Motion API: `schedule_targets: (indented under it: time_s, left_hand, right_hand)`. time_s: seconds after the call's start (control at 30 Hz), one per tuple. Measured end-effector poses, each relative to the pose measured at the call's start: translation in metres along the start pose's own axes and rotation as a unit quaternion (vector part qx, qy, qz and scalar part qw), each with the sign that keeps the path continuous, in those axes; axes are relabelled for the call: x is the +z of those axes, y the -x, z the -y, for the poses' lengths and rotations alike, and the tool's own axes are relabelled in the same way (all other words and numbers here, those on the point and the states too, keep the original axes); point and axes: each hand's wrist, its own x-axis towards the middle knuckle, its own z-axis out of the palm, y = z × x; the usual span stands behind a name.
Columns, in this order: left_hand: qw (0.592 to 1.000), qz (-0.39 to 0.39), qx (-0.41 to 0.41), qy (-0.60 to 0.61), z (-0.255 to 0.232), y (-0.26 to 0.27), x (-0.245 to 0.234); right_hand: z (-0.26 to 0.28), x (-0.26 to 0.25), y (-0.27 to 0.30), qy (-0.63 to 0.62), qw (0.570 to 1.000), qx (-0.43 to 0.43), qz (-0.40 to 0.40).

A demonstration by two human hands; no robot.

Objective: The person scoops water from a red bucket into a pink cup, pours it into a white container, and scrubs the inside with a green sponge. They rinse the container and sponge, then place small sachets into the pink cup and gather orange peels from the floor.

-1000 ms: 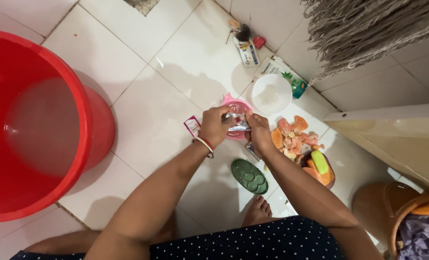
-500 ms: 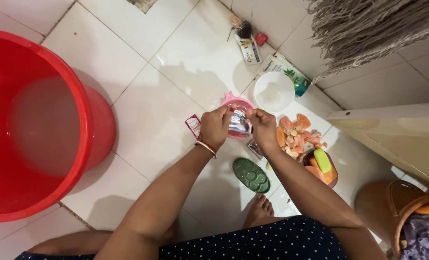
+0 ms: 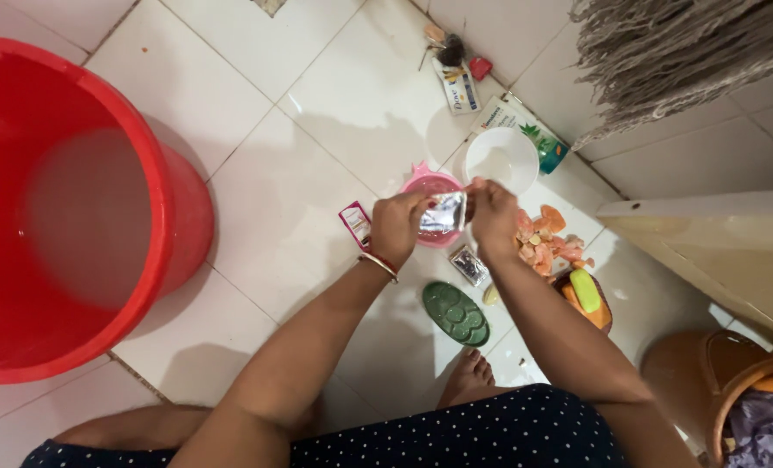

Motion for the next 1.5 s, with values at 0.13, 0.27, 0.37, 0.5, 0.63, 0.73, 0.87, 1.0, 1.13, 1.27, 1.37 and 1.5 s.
schedule_targets:
  time_s: [0.13, 0.27, 0.37, 0.5, 0.63, 0.73, 0.87, 1.0, 1.13, 1.27, 1.37, 1.5]
  left_hand:
    - [0.998, 0.005, -0.06, -0.022, 0.007, -0.006, -0.016]
    - [0.995, 0.035, -0.089, -0.023, 0.009, -0.011, -0.024]
    - [0.992, 0.039, -0.102, -0.06, 0.011, -0.013, -0.028]
    - [0.991, -0.001, -0.122, -0.052, 0.011, -0.014, -0.035]
    - [0.98, -0.012, -0.199, -0.011, 0.008, -0.015, -0.033]
    - [0.964, 0.026, -0.253, 0.083, 0.005, -0.014, -0.023]
    - [0.973, 0.007, -0.208, 0.097, -0.004, -0.009, -0.008]
    - [0.998, -0.036, -0.044, 0.012, -0.004, 0.0, -0.001]
    - [0.999, -0.003, -0.051, -0.015, -0.001, 0.002, 0.01]
    - [0.998, 0.033, -0.048, -0.006, 0.006, 0.001, 0.01]
    - [0.998, 0.057, -0.037, 0.015, 0.008, -0.003, 0.009]
    - [0.993, 0.093, -0.038, 0.068, 0.01, -0.018, -0.002]
  right_hand:
    - [0.008, -0.008, -0.015, -0.002, 0.996, -0.066, 0.062]
    - [-0.007, 0.01, -0.026, 0.122, 0.975, -0.04, 0.179]
    - [-0.023, 0.044, -0.035, 0.166, 0.953, 0.082, 0.24]
    - [-0.018, 0.044, -0.044, 0.005, 0.918, 0.25, 0.308]
    - [0.022, 0.025, -0.015, 0.107, 0.961, 0.066, 0.248]
    - [0.055, 0.014, 0.028, 0.242, 0.945, -0.098, 0.199]
    - [0.075, 0.013, 0.038, -0.005, 0.988, 0.048, 0.144]
    - [0.056, -0.001, 0.031, -0.067, 0.967, 0.026, 0.244]
    - [0.037, -0.005, 0.027, 0.021, 0.989, 0.015, 0.147]
    - [0.036, -0.007, 0.025, 0.088, 0.991, 0.03, 0.097]
    - [0.032, -0.01, 0.02, 0.068, 0.992, 0.018, 0.104]
    - [0.033, -0.02, 0.017, 0.039, 0.987, 0.026, 0.15]
